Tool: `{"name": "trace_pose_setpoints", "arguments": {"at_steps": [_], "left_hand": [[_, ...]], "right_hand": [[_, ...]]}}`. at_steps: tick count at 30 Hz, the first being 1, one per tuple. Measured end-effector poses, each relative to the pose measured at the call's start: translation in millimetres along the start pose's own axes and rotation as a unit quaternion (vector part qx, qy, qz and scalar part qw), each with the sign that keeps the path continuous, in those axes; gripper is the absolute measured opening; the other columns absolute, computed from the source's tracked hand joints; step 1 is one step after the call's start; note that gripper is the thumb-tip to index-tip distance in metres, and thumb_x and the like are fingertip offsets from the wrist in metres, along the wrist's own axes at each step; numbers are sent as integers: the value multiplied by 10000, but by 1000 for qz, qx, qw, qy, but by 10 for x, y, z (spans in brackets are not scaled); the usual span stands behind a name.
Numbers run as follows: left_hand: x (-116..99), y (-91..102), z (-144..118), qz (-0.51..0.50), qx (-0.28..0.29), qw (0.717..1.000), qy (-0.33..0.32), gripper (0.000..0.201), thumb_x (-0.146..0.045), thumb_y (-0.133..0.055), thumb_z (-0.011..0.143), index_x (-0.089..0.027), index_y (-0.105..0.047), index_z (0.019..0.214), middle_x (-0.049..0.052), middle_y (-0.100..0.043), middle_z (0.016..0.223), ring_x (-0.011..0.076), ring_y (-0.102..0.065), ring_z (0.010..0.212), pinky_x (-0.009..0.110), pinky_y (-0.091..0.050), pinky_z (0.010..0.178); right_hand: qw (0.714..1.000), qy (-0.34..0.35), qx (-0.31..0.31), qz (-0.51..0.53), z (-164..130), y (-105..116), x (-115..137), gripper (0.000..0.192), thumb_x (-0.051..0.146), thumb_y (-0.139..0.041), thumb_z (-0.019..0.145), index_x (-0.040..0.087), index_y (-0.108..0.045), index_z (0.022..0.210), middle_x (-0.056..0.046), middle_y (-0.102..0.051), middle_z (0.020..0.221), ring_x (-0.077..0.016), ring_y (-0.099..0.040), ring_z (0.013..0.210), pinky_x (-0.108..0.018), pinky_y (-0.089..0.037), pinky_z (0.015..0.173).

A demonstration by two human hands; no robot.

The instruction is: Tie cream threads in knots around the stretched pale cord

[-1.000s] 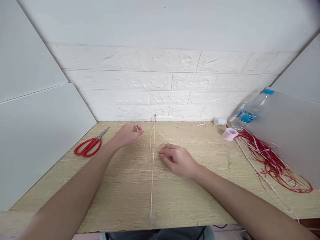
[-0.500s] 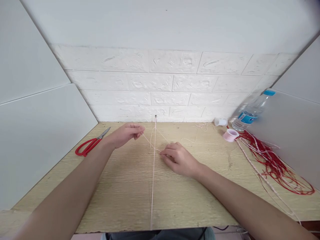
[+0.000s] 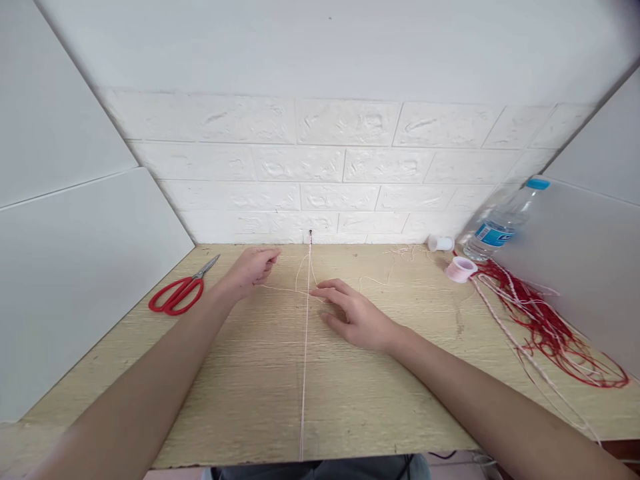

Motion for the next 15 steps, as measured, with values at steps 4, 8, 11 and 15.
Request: {"name": "trace_pose_setpoints", "arguments": {"at_steps": [4,8,11,15], "left_hand": [[64,30,5,251,-66,964,-55,406,-518,-565,758,-201,-425,547,-24,-355,477,113,-318,442,270,-182,467],[131,65,14,346,-141,923,-93,346,-476,-614,707,-206,-468,547,31,-487,536,196,-476,573,285,-268,543],[138,59,-2,407,-227,873,-143,226,-425,-615,710,-203,-575,718,98,-589,742,289,-549,803,335,-348,668],[84,-13,-34,419,-188,863,-212,211,-353,-557,763,-205,-634,892,108,-621,949,285,-555,923,368,-381,771]], "right_hand": [[999,-21,-28,4,2,-24,-46,438,106,-516,860,248,-531,1274,-88,-566,1204,-159,-593,875,-329,-513,780],[997,-49,-51,-13,14,-59,-142,341,128,-519,865,217,-579,1189,-64,-611,1045,-121,-555,701,-304,-490,714],[993,-71,-71,-54,26,-65,-209,267,170,-567,855,202,-605,1117,-44,-602,915,-136,-542,726,-306,-459,735],[986,-106,-67,-108,44,-54,-246,109,256,-634,831,188,-602,911,-23,-565,790,-163,-519,771,-303,-410,722]]}}
Point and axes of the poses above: each hand's wrist, its own z-axis towards the middle knuckle, its own y-axis out of the back of the hand, x = y × z, the point moved 1 cm from there along z, towards the middle knuckle
